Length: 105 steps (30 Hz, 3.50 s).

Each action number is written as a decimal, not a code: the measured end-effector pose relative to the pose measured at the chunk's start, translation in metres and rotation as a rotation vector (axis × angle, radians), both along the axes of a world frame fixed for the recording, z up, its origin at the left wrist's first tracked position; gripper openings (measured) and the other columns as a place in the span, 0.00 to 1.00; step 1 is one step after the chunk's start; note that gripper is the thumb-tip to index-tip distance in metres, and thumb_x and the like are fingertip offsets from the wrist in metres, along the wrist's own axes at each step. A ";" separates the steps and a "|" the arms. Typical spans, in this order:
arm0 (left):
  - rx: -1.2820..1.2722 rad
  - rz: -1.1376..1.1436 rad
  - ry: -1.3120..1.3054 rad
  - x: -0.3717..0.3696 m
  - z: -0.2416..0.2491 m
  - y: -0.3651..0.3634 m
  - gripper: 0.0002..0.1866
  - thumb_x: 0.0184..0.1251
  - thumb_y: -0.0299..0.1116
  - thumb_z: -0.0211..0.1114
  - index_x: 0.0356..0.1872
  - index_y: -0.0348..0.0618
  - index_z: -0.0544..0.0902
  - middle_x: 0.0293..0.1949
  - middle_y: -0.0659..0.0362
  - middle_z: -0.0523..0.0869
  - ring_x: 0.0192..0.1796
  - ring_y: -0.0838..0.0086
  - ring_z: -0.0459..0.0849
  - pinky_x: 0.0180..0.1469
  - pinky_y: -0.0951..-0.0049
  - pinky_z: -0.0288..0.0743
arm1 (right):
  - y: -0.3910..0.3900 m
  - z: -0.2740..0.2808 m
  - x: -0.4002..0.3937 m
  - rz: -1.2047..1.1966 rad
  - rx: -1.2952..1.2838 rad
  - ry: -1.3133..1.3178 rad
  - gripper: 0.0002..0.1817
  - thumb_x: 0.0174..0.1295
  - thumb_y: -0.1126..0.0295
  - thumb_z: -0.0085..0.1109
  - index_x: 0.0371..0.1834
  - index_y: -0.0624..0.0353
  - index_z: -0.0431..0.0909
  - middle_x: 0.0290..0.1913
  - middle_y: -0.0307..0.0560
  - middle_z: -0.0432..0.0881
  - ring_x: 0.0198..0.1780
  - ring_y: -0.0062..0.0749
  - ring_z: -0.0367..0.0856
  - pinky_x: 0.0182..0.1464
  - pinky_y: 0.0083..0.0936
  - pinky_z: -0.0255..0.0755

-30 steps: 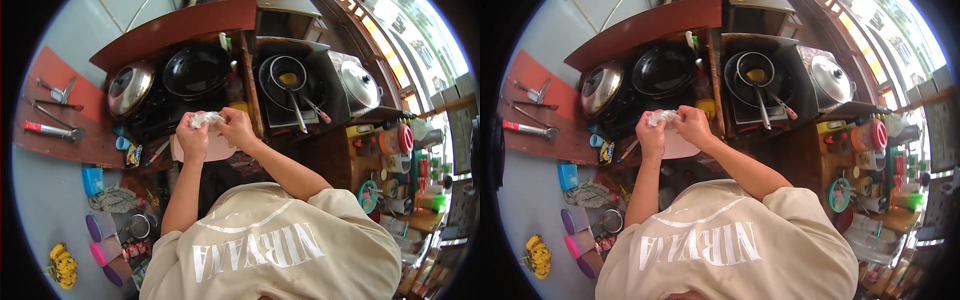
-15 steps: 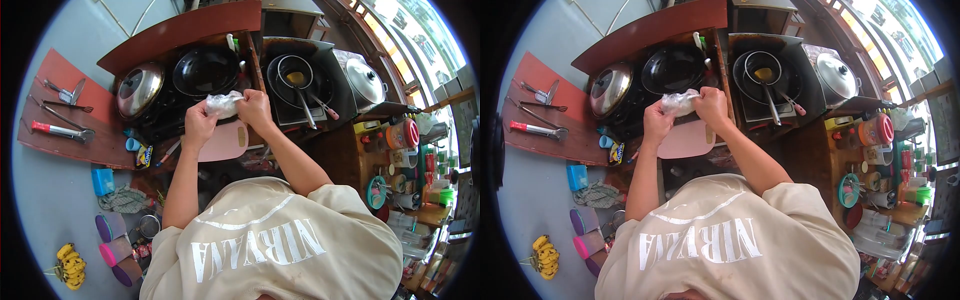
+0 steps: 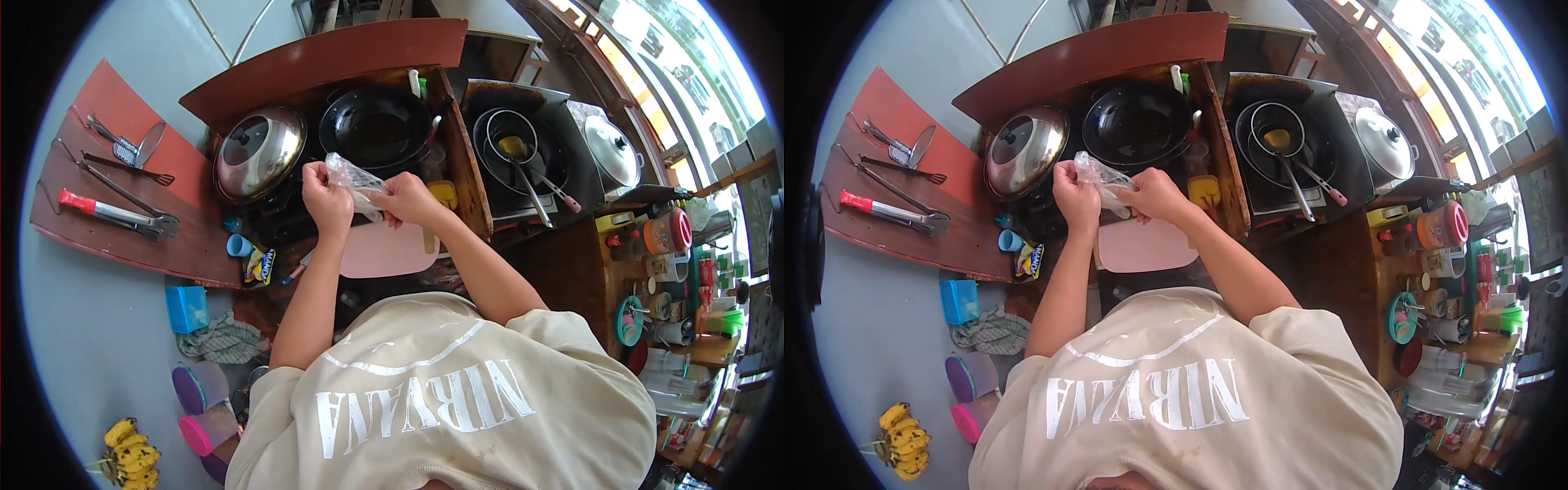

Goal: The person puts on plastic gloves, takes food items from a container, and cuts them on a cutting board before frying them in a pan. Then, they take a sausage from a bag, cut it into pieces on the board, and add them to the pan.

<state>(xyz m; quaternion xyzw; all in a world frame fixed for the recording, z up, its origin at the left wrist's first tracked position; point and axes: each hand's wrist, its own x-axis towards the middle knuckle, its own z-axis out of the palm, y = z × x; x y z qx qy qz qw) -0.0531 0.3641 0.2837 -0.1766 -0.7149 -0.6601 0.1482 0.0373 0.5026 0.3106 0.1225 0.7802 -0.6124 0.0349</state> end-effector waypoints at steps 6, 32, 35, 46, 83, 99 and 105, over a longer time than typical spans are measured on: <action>-0.154 -0.017 0.211 -0.011 0.022 -0.012 0.08 0.66 0.26 0.66 0.39 0.38 0.74 0.23 0.54 0.80 0.25 0.65 0.83 0.31 0.69 0.76 | 0.005 -0.011 -0.014 -0.116 -0.303 0.030 0.20 0.63 0.61 0.67 0.18 0.62 0.79 0.13 0.39 0.75 0.14 0.19 0.74 0.18 0.18 0.70; -0.487 -0.542 1.061 0.006 0.027 0.008 0.03 0.59 0.24 0.66 0.29 0.42 0.79 0.19 0.60 0.72 0.23 0.66 0.78 0.24 0.66 0.72 | 0.026 -0.025 0.047 -0.724 -1.018 0.399 0.23 0.69 0.51 0.59 0.37 0.65 0.81 0.37 0.51 0.87 0.41 0.41 0.87 0.46 0.37 0.82; -0.421 -0.678 1.011 0.026 0.019 0.013 0.03 0.58 0.25 0.67 0.31 0.42 0.81 0.20 0.59 0.74 0.24 0.66 0.78 0.25 0.65 0.72 | 0.016 -0.022 0.039 -0.554 -1.268 0.610 0.28 0.74 0.47 0.47 0.51 0.66 0.77 0.49 0.55 0.84 0.52 0.47 0.84 0.61 0.42 0.77; -0.518 -0.619 0.611 0.047 0.042 0.017 0.04 0.63 0.31 0.64 0.31 0.43 0.81 0.28 0.53 0.86 0.29 0.57 0.86 0.30 0.62 0.79 | -0.018 -0.001 0.023 -0.429 -1.081 0.674 0.16 0.72 0.62 0.56 0.60 0.52 0.74 0.56 0.46 0.79 0.55 0.35 0.79 0.59 0.36 0.76; -0.415 -0.824 0.980 0.041 0.077 0.020 0.07 0.54 0.25 0.67 0.22 0.39 0.76 0.18 0.55 0.79 0.22 0.66 0.83 0.26 0.67 0.76 | 0.017 0.045 0.003 -0.499 -1.111 0.634 0.42 0.64 0.29 0.39 0.71 0.50 0.66 0.71 0.41 0.68 0.64 0.42 0.71 0.57 0.45 0.68; 0.265 -0.438 -0.310 0.057 0.019 0.024 0.24 0.61 0.18 0.66 0.59 0.39 0.72 0.41 0.62 0.77 0.43 0.82 0.76 0.48 0.82 0.71 | 0.020 -0.012 0.029 -0.427 -0.167 0.248 0.16 0.51 0.64 0.73 0.38 0.65 0.85 0.31 0.40 0.86 0.32 0.20 0.81 0.37 0.21 0.76; -0.232 -0.087 -0.017 0.105 0.023 0.016 0.03 0.60 0.22 0.66 0.35 0.35 0.83 0.26 0.63 0.82 0.30 0.85 0.80 0.34 0.80 0.74 | 0.045 0.023 0.052 -0.163 0.281 0.190 0.15 0.46 0.64 0.71 0.34 0.61 0.84 0.33 0.50 0.86 0.35 0.33 0.85 0.42 0.28 0.78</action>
